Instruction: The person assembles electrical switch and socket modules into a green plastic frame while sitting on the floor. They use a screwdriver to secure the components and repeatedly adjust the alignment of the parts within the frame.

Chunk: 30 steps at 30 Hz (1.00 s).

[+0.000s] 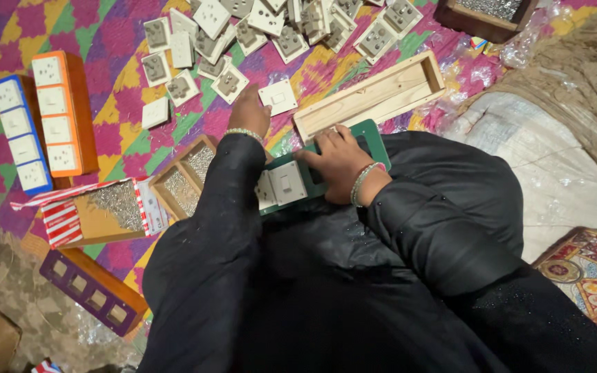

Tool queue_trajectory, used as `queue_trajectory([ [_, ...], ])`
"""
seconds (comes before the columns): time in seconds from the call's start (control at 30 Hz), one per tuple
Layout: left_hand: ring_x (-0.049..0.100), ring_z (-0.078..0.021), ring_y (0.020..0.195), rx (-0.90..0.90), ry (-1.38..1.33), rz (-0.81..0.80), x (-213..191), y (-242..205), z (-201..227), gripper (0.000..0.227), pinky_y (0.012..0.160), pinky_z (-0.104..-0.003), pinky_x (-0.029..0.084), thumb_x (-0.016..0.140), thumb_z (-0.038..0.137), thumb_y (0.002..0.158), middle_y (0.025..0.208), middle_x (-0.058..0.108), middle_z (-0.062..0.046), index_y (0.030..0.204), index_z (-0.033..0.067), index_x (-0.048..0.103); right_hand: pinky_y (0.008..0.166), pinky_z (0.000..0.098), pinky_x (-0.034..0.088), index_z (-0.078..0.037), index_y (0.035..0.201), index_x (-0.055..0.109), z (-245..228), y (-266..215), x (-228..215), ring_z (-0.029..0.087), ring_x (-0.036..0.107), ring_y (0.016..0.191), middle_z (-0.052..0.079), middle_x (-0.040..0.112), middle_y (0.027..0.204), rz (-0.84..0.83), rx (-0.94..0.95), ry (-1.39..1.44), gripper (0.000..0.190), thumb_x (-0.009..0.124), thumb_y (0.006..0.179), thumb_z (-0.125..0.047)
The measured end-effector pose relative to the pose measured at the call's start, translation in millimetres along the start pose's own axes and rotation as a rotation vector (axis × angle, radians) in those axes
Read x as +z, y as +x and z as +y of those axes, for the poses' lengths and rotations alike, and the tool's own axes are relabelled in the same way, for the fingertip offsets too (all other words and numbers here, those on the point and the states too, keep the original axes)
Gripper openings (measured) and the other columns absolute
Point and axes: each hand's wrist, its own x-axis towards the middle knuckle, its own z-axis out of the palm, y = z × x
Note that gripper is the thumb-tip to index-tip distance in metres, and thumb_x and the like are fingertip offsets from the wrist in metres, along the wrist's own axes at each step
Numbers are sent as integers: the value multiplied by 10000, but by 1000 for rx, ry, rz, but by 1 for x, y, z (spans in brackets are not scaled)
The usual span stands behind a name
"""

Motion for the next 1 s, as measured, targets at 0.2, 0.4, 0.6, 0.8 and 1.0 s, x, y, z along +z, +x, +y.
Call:
queue_trajectory([
  [0.2,669,-389,1092,-85,-135,47,54,28,-40,476,936,-417,512,740,65,843,1176,688,-240,1300,26,615,1116,542,305,-196,1364,594,5,2,3,418,515,1251,231,591,1218,-17,22,13,841,796,548,-229],
  [0.4,687,-189,773,-297,-573,53,51,23,-46,257,664,-315,535,674,22,937,910,731,-101,1191,-7,688,1107,544,296,-198,1349,598,9,5,2,425,507,1233,228,590,1195,-2,24,74,851,834,534,-263],
  [0.6,662,-87,798,-258,-939,219,-23,-36,-11,371,698,-230,555,638,-3,944,948,686,-49,1310,-9,583,1119,551,288,-202,1336,591,7,8,1,401,520,1236,211,588,1219,19,14,57,878,857,500,-244],
  [0.8,689,-103,886,-183,-1219,231,-79,-131,31,308,783,-247,566,597,-15,986,1081,711,-76,1291,-51,567,1127,582,281,-192,1371,572,-4,1,-2,407,518,1224,206,581,1194,131,-1,65,897,878,531,-264],
  [1.0,692,-136,903,-133,-1356,289,-96,-208,40,297,815,-264,563,594,-44,989,1082,709,-115,1284,-63,568,1136,622,259,-178,1476,491,-18,-16,4,420,488,1259,230,536,1239,265,-56,18,1022,894,545,-303],
])
